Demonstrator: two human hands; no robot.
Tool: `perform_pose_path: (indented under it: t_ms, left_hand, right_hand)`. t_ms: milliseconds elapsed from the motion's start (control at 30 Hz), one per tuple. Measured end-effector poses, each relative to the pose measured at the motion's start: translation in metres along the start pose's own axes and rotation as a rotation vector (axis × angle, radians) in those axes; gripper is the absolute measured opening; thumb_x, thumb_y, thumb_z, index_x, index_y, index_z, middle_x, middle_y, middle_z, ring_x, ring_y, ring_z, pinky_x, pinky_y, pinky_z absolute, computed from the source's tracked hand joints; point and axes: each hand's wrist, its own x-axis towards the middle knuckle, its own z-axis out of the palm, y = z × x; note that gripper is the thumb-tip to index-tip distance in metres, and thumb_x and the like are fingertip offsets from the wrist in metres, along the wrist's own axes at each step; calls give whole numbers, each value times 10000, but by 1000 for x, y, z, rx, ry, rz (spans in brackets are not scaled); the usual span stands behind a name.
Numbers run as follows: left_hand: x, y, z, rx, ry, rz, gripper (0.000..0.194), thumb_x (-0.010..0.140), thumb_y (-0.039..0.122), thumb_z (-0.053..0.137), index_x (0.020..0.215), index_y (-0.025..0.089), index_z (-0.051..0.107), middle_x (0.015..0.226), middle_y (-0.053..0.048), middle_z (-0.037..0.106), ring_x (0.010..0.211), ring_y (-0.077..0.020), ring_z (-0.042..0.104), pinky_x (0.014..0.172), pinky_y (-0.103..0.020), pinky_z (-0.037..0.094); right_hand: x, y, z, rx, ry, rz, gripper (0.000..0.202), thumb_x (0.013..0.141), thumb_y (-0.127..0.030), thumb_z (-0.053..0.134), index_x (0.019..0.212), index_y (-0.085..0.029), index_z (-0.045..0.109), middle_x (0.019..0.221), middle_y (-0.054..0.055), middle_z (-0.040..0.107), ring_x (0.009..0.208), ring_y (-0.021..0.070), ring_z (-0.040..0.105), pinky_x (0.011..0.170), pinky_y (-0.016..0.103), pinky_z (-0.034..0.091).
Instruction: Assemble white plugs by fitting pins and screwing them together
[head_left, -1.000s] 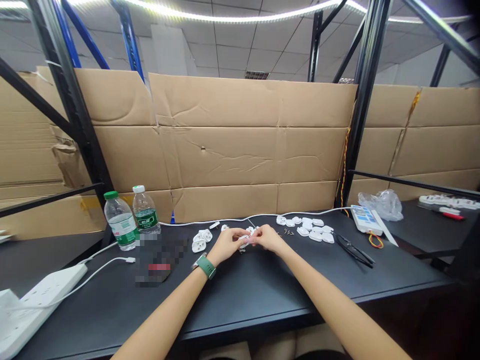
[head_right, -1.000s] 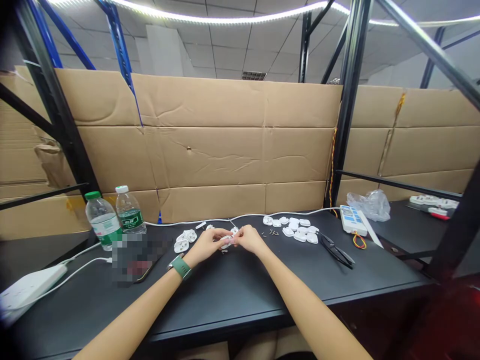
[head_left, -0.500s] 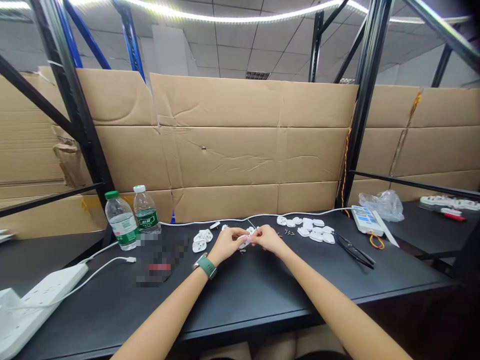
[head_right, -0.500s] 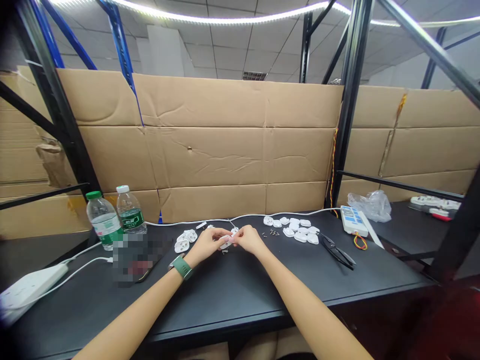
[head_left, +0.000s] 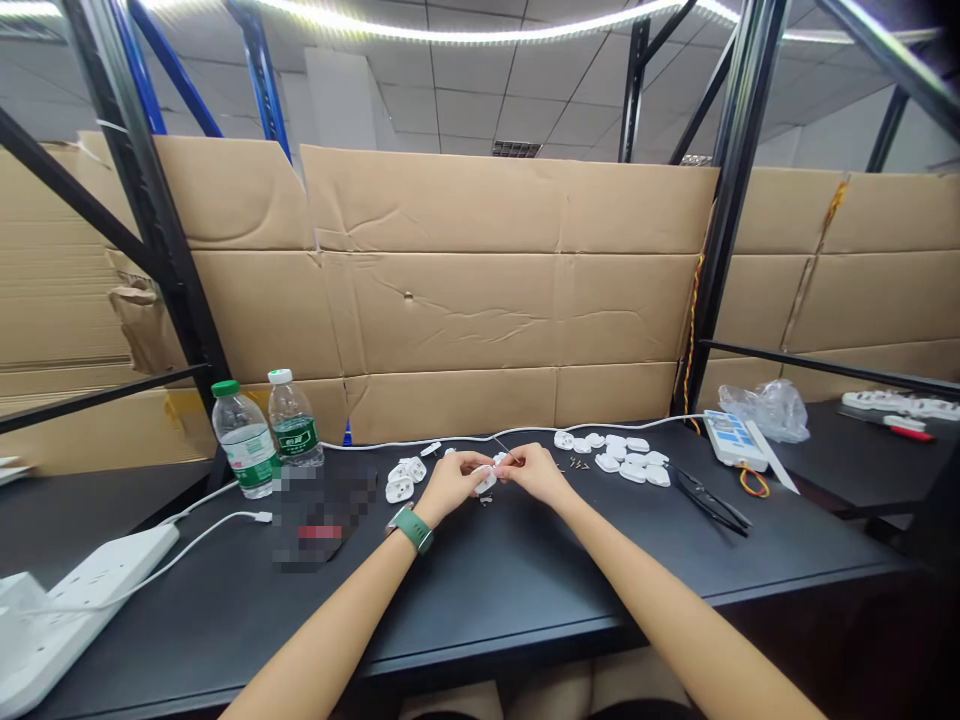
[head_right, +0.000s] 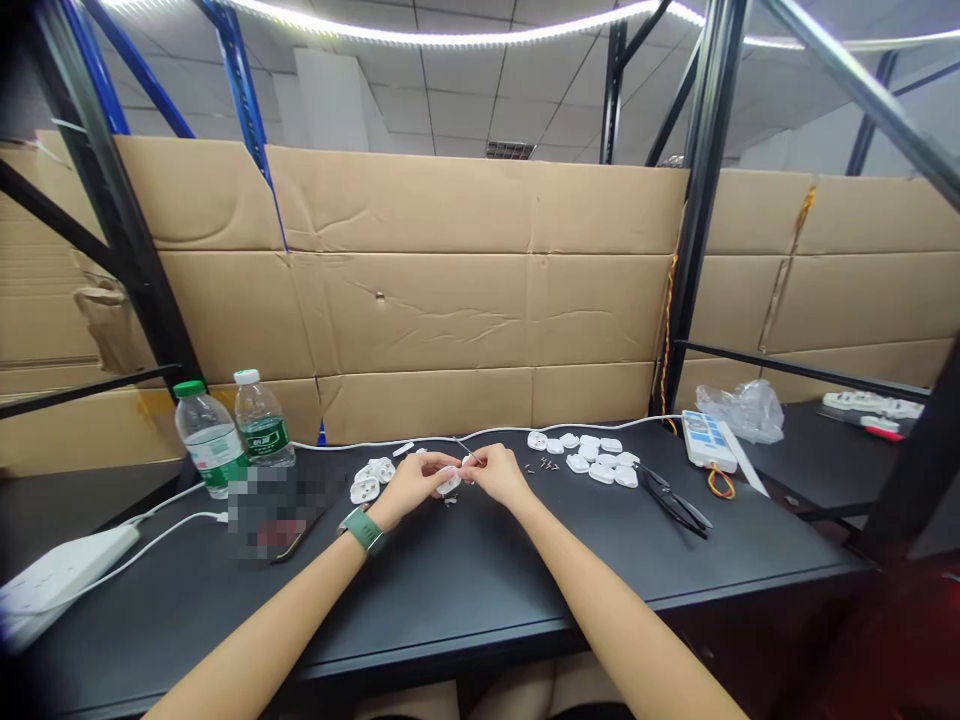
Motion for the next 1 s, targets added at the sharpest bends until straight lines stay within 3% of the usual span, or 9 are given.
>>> perform_pose_path:
  t_ms: [200, 700, 1000]
  left_hand:
    - [0, 0, -3, -130, 1, -64, 475, 758, 492, 694, 1074, 139, 718, 1003, -129, 740, 892, -253, 687, 588, -280, 544]
    - [-5, 8, -1, -172, -55, -45, 511, 760, 539, 698, 1079, 141, 717, 1012, -126, 735, 934, -253, 680, 622, -276, 556]
    - [-4, 11, -3, -214, 58, -115, 500, 719, 505, 736, 1070, 150, 707, 980, -112, 721, 883, -240, 678, 603, -288, 576]
  right_hand:
    - [0, 0, -2, -42, -1, -75, 128, 732, -274, 693, 754, -180, 778, 678, 16, 721, 660, 150, 615, 610, 223, 405]
    - [-1, -1, 0, -46, 15, -80, 132, 729, -306, 717, 712, -183, 764, 615, 1, 674, 611, 136, 564, 561, 226, 359]
    - [3, 6, -2, 123, 103, -150, 183, 740, -357, 718, 743, -175, 737, 633, 9, 672, 603, 141, 581, 564, 230, 406]
